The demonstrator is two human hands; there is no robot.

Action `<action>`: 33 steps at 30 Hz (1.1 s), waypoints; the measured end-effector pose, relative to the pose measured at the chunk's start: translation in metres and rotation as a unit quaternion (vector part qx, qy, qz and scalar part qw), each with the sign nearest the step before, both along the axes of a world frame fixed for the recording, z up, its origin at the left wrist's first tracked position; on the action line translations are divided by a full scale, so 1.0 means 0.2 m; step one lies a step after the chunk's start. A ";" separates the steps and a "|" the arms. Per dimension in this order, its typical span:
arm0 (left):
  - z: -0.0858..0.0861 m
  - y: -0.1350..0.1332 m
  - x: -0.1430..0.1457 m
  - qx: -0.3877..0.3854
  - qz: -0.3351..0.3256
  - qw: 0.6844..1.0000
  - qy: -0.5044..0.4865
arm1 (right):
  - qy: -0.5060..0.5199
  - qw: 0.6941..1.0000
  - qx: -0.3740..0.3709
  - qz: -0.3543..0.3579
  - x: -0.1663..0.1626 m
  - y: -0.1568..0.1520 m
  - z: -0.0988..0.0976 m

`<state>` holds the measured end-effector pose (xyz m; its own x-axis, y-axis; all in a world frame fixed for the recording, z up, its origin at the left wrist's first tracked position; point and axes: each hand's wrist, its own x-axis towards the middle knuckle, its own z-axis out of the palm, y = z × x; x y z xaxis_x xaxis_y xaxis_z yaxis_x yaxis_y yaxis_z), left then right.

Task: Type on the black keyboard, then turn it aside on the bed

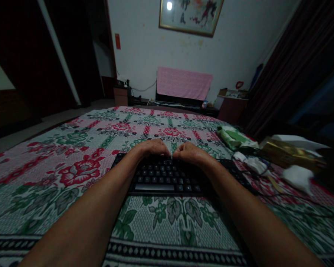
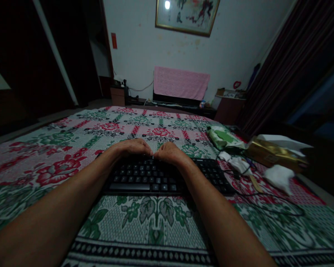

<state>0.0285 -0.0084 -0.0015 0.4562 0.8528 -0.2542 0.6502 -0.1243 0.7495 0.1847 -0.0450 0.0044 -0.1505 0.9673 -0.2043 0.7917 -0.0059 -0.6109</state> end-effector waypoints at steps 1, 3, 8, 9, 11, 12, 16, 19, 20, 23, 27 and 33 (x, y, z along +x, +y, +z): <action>0.00 0.00 0.00 -0.002 -0.001 1.000 -0.001 | 0.004 1.000 -0.003 0.006 0.00 0.00 0.00; -0.01 0.01 -0.01 -0.006 -0.005 1.000 -0.003 | 0.011 1.000 -0.004 0.029 0.01 -0.01 0.01; -0.01 0.01 -0.01 -0.011 -0.013 1.000 -0.017 | 0.027 0.997 0.019 0.071 0.03 -0.01 -0.01; -0.01 0.01 -0.01 -0.010 -0.013 1.000 -0.019 | 0.021 0.998 0.018 0.056 0.03 0.00 -0.02; -0.01 0.00 -0.01 -0.011 -0.008 1.000 -0.020 | 0.004 1.000 0.009 0.011 0.02 0.01 -0.03; -0.01 0.01 -0.01 -0.012 -0.007 1.000 -0.019 | -0.004 1.000 0.005 -0.010 0.01 0.02 -0.03; -0.02 0.02 -0.01 -0.011 -0.012 1.000 -0.012 | -0.006 0.999 -0.002 -0.037 0.00 0.04 -0.04; -0.02 0.02 0.00 -0.005 -0.016 1.000 -0.008 | 0.016 1.000 -0.013 -0.023 0.01 0.04 -0.04; -0.02 0.01 0.00 -0.005 -0.018 1.000 -0.006 | 0.023 0.999 -0.019 -0.017 0.02 0.04 -0.04; 0.00 0.00 0.00 -0.006 -0.020 1.000 -0.005 | 0.039 0.999 -0.038 -0.003 0.03 0.04 -0.04; -0.01 0.00 0.00 -0.020 -0.020 1.000 -0.010 | 0.012 0.999 -0.043 -0.011 0.01 0.04 -0.02; -0.02 0.02 0.00 -0.005 -0.014 1.000 -0.003 | -0.061 0.998 -0.019 -0.021 -0.02 0.04 0.02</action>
